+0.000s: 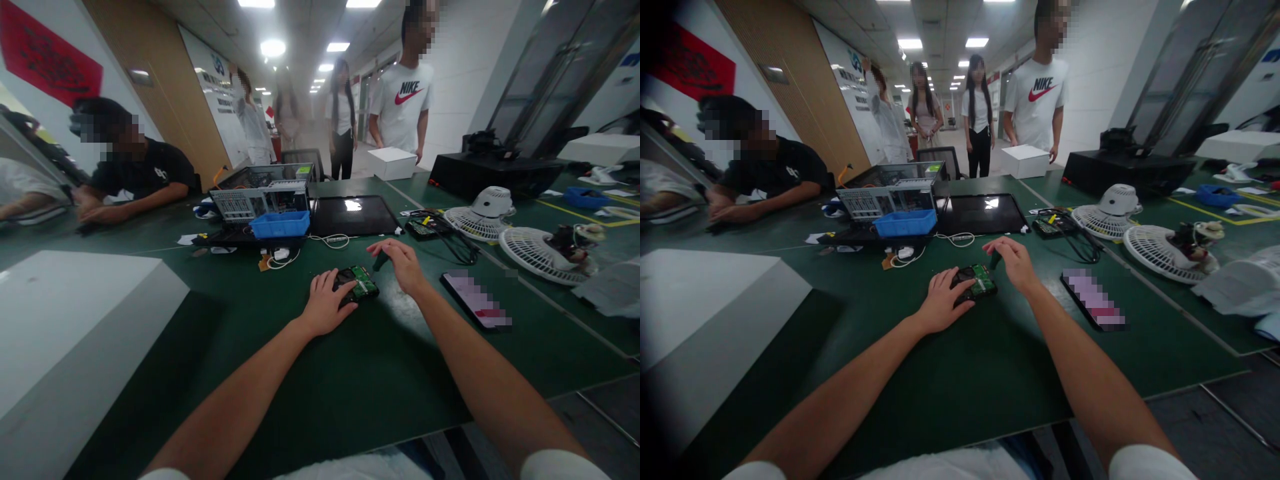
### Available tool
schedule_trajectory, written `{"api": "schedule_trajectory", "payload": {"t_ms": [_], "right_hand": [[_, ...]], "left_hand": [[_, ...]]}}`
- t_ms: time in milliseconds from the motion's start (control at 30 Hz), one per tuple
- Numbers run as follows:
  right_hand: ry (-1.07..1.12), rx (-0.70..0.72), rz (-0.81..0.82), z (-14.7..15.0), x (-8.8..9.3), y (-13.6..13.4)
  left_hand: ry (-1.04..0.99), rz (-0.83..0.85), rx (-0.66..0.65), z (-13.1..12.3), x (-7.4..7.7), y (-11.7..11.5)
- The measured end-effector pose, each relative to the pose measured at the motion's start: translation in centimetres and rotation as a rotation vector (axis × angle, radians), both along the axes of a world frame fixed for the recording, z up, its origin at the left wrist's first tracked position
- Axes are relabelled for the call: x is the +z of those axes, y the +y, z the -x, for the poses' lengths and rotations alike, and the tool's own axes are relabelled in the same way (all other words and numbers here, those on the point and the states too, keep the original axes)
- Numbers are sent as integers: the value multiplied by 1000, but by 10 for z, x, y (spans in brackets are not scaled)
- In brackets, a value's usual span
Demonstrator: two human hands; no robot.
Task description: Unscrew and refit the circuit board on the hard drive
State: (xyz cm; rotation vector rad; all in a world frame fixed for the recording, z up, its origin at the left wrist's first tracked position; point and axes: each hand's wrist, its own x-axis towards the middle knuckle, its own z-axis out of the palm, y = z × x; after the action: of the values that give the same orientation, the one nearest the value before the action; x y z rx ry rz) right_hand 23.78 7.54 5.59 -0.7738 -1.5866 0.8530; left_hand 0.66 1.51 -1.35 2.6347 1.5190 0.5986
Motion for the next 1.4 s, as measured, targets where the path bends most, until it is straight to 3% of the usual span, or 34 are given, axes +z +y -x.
{"api": "schedule_trajectory", "payload": {"t_ms": [200,633,1233,1400], "right_hand": [[9,40,33,4,6,-6],[-56,-54,60,2,3,-5],[-9,85,199,3,-4,-2],[-13,11,134,2,-3,-1]], "left_hand": [[-5,5,-5,0,2,-1],[-12,7,-1,-1,1,0],[-2,9,-2,-1,4,-2],[-7,16,-6,0,3,-1]]}}
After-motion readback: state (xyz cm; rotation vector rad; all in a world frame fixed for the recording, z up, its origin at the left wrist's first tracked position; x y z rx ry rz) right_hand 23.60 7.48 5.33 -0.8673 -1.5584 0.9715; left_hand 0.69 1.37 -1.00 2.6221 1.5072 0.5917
